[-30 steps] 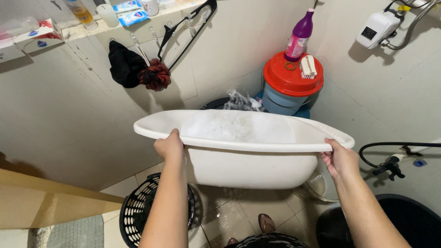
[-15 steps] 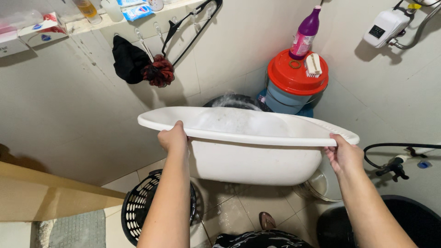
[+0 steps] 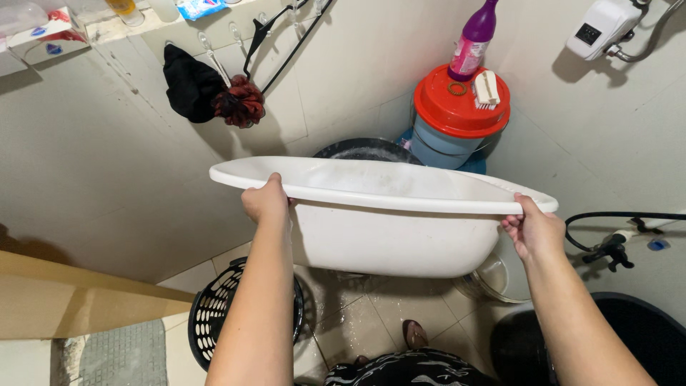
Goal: The person hand-washes various pieces of clothing in a white basin filled with soapy water. They scrub and rinse each item individually, wring out the excess water, and place the washed clothes into a black laundry basket. The process is repeated for multiple garments until the basin is emptied.
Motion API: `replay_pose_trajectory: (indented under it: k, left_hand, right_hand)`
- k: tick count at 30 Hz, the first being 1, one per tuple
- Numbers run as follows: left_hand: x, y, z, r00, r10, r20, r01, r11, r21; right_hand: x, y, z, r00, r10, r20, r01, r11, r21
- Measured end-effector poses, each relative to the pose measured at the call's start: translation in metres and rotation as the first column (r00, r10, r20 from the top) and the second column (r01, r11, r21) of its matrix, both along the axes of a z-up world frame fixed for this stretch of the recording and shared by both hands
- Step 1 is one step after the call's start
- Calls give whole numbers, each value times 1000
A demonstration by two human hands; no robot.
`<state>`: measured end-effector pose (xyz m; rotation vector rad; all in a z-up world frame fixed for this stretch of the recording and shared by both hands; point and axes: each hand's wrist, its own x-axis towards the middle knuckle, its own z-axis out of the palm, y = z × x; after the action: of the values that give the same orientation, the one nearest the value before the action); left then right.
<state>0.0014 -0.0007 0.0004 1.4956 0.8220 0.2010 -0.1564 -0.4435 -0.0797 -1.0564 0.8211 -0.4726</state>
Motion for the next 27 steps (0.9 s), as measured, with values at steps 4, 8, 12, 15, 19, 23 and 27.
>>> replay_pose_trajectory:
  k: [4, 8, 12, 15, 19, 23, 27]
  left_hand:
    - [2, -2, 2, 1000, -9, 13, 9, 1000, -4]
    - [6, -4, 3, 1000, -1, -2, 1, 1000, 12]
    - [12, -6, 5, 1000, 5, -11, -5, 1000, 30]
    - [17, -9, 7, 999, 5, -34, -1, 996, 94]
    - [24, -13, 11, 998, 20, -61, -14, 995, 103]
    - [33, -21, 17, 997, 59, -55, -54, 994, 96]
    - [39, -27, 21, 992, 100, -72, -90, 987, 131]
  right_hand:
    - [1, -1, 4, 1000, -8, -30, 8, 1000, -7]
    - [6, 3, 8, 998, -22, -57, 20, 999, -34]
    - [6, 5, 25, 979, 0, -202, -30, 989, -147]
    - [-4, -3, 47, 884, -23, -466, -191, 893, -407]
    - [-18, -7, 61, 787, -295, -541, -486, 244, -839]
    - [-8, -3, 53, 966, -1, -258, -256, -141, -956]
    - [14, -6, 46, 936, 195, -294, -256, -198, -946]
